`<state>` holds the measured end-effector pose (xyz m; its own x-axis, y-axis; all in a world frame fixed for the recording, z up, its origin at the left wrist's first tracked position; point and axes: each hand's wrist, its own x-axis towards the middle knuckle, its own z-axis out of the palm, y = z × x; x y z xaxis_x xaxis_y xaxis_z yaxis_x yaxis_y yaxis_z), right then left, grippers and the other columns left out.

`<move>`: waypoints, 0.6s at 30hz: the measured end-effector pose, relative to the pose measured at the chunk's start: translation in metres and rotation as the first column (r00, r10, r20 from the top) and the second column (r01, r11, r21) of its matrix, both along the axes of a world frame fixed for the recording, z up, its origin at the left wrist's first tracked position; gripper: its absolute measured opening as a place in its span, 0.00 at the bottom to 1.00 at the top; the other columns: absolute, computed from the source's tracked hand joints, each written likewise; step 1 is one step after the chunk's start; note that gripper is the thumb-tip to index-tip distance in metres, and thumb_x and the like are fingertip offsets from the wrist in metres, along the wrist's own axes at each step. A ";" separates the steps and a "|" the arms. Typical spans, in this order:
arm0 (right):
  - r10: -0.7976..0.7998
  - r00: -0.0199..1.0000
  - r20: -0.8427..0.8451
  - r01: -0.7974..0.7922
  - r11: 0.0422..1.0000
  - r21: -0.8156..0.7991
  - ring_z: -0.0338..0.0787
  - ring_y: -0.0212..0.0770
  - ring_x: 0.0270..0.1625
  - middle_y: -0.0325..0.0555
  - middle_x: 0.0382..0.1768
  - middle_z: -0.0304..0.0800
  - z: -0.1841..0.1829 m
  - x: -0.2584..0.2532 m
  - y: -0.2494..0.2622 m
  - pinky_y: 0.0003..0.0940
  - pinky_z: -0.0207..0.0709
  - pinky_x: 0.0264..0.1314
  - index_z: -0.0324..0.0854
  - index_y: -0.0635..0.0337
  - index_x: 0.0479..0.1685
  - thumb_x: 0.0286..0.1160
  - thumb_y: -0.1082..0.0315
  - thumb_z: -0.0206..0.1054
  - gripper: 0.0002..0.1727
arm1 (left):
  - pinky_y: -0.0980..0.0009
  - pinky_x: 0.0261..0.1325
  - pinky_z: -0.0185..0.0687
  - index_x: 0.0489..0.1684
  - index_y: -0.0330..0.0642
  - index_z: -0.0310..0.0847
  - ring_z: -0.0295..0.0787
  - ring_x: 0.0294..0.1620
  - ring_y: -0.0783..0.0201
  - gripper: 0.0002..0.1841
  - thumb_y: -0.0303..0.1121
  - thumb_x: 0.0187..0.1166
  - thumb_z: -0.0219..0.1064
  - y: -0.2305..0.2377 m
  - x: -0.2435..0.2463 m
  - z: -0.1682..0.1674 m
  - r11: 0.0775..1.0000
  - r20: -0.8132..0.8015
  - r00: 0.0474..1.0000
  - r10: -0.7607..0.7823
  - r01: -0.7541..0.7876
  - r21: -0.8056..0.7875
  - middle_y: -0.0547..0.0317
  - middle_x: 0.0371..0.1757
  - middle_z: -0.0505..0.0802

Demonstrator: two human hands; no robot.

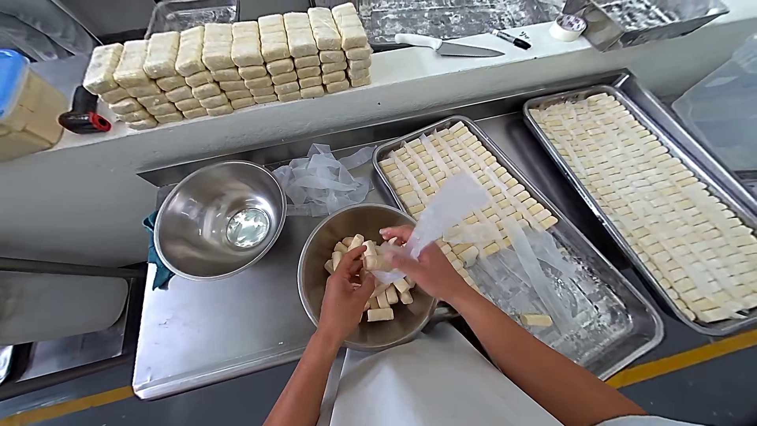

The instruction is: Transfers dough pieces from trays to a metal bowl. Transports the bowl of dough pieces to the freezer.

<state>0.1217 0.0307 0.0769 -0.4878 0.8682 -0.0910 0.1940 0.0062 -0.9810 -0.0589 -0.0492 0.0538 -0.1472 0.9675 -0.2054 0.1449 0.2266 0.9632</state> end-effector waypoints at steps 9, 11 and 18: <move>0.009 0.998 -0.057 -0.023 0.966 -0.257 0.92 0.32 0.48 0.43 0.47 0.93 -0.009 -0.007 -0.017 0.30 0.88 0.55 0.82 0.61 0.62 0.77 0.74 0.71 0.16 | 0.65 0.59 0.88 0.73 0.39 0.79 0.91 0.53 0.64 0.19 0.32 0.85 0.65 0.003 0.004 0.009 1.000 0.137 0.990 0.027 -0.029 0.009 0.55 0.55 0.93; 0.012 0.997 0.072 0.000 0.986 -0.168 0.92 0.31 0.49 0.43 0.47 0.93 -0.011 -0.007 -0.019 0.31 0.87 0.57 0.84 0.60 0.62 0.79 0.71 0.71 0.15 | 0.66 0.57 0.89 0.68 0.40 0.82 0.93 0.50 0.66 0.16 0.32 0.85 0.66 0.001 0.008 0.004 0.999 0.082 0.996 0.030 -0.031 0.011 0.57 0.51 0.95; -0.078 0.958 0.275 0.042 0.990 0.137 0.91 0.39 0.51 0.49 0.47 0.91 -0.012 -0.008 -0.024 0.41 0.85 0.59 0.82 0.63 0.60 0.79 0.68 0.70 0.15 | 0.68 0.52 0.92 0.58 0.40 0.86 0.94 0.43 0.70 0.14 0.34 0.78 0.74 0.004 0.014 0.009 0.992 -0.231 0.969 0.083 -0.058 0.114 0.60 0.44 0.96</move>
<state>0.1142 0.0065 0.0651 -0.4055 0.9084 -0.1018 0.4633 0.1082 -0.8796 -0.0452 -0.0447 0.0629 -0.2474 0.9674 -0.0543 0.3572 0.1432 0.9230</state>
